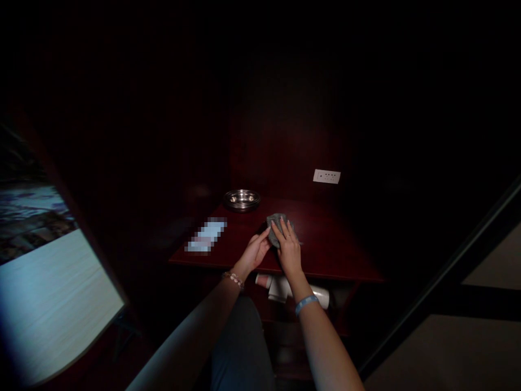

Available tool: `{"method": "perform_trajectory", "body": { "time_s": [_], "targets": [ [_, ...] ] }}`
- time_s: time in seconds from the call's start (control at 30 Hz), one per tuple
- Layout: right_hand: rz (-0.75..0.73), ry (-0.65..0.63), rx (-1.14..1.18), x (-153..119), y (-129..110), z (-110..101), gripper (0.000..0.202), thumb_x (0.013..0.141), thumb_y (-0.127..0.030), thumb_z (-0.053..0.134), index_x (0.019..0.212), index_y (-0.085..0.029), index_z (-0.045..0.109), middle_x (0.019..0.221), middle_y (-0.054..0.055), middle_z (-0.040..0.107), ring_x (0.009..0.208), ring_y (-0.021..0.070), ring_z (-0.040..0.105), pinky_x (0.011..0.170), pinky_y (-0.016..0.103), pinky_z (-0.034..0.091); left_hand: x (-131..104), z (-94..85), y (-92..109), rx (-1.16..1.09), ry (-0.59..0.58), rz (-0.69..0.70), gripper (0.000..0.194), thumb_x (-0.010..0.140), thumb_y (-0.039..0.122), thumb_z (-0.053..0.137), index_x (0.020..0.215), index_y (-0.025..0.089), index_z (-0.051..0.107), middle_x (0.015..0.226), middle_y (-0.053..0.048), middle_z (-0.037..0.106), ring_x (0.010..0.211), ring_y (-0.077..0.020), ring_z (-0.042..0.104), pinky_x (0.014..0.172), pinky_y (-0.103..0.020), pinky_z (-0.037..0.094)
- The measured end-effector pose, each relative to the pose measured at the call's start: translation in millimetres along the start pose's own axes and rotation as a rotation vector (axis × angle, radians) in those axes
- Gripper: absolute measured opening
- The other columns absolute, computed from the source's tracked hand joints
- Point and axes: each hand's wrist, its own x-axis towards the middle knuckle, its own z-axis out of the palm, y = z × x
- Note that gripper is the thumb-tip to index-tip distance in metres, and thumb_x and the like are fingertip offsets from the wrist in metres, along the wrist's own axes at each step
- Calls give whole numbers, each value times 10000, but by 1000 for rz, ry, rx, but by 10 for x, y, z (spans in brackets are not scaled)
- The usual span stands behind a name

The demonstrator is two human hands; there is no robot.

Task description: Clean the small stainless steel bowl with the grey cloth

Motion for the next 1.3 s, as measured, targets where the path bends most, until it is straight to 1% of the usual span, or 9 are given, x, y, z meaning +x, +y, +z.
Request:
{"method": "perform_trajectory", "body": {
  "time_s": [0.23, 0.4, 0.57, 0.7, 0.83, 1.0, 1.1, 1.17, 1.3],
  "targets": [
    [-12, -1, -17, 14, -50, -39, 830, 745, 20, 408, 1481, -351, 315, 1586, -84, 171, 1474, 208, 137, 1189, 448, 270, 45, -60, -7, -39, 23, -5, 176, 840, 156, 623, 995, 120, 698, 985, -95, 737, 889, -150, 693, 933, -297, 503],
    [-16, 4, -1, 13, -33, -33, 831, 740, 25, 402, 1477, -350, 323, 1584, -77, 188, 1473, 210, 143, 1192, 465, 256, 48, -54, 20, -75, 50, -25, 188, 864, 197, 610, 1024, 135, 686, 983, -70, 737, 788, -118, 685, 872, -265, 522],
    [-5, 19, 5, -1, -11, -20, 841, 726, 27, 404, 1475, -348, 329, 1582, -79, 193, 1472, 206, 151, 1195, 464, 248, 43, -46, 48, -89, 80, -49, 202, 871, 210, 598, 1051, 162, 676, 968, -53, 736, 770, -113, 680, 896, -277, 515],
    [6, 33, -12, -9, 4, -12, 840, 724, 30, 410, 1470, -348, 341, 1577, -81, 210, 1467, 200, 172, 1187, 436, 280, 47, -57, 50, -112, 88, -46, 179, 873, 204, 587, 1022, 166, 679, 974, -53, 734, 794, -120, 678, 908, -290, 512],
    [7, 57, 0, -12, 36, 7, 863, 707, 40, 410, 1474, -348, 329, 1572, -74, 231, 1458, 198, 207, 1179, 422, 303, 44, -60, 24, -106, 50, -15, 170, 840, 208, 637, 994, 161, 688, 995, -62, 730, 856, -134, 680, 942, -305, 491],
    [13, 90, 14, -9, 55, 16, 854, 716, 41, 399, 1476, -341, 329, 1565, -70, 254, 1450, 188, 236, 1171, 403, 318, 27, -41, -40, -31, -84, -10, 203, 799, 198, 683, 989, 134, 712, 1056, -111, 722, 1039, -214, 656, 1031, -368, 424],
    [-8, 85, -2, -6, 36, 4, 846, 720, 43, 406, 1469, -346, 344, 1563, -74, 258, 1452, 196, 229, 1178, 420, 303, 30, -46, -64, -8, -124, 0, 238, 794, 168, 674, 1025, 132, 714, 1082, -120, 718, 1107, -231, 630, 1045, -367, 408],
    [-16, 77, -12, -4, 23, -2, 846, 722, 46, 408, 1469, -345, 343, 1565, -73, 251, 1455, 198, 221, 1179, 424, 299, 44, -62, -66, -17, -112, 14, 244, 794, 166, 673, 1032, 124, 711, 1061, -115, 724, 1068, -216, 645, 1028, -357, 420],
    [-23, 74, -10, -4, 21, 5, 846, 722, 46, 416, 1468, -346, 347, 1565, -73, 251, 1453, 197, 227, 1173, 417, 315, 70, -90, -43, -36, -62, -12, 222, 821, 218, 656, 1019, 129, 704, 970, -81, 740, 896, -155, 676, 953, -311, 463]
  ]
}}
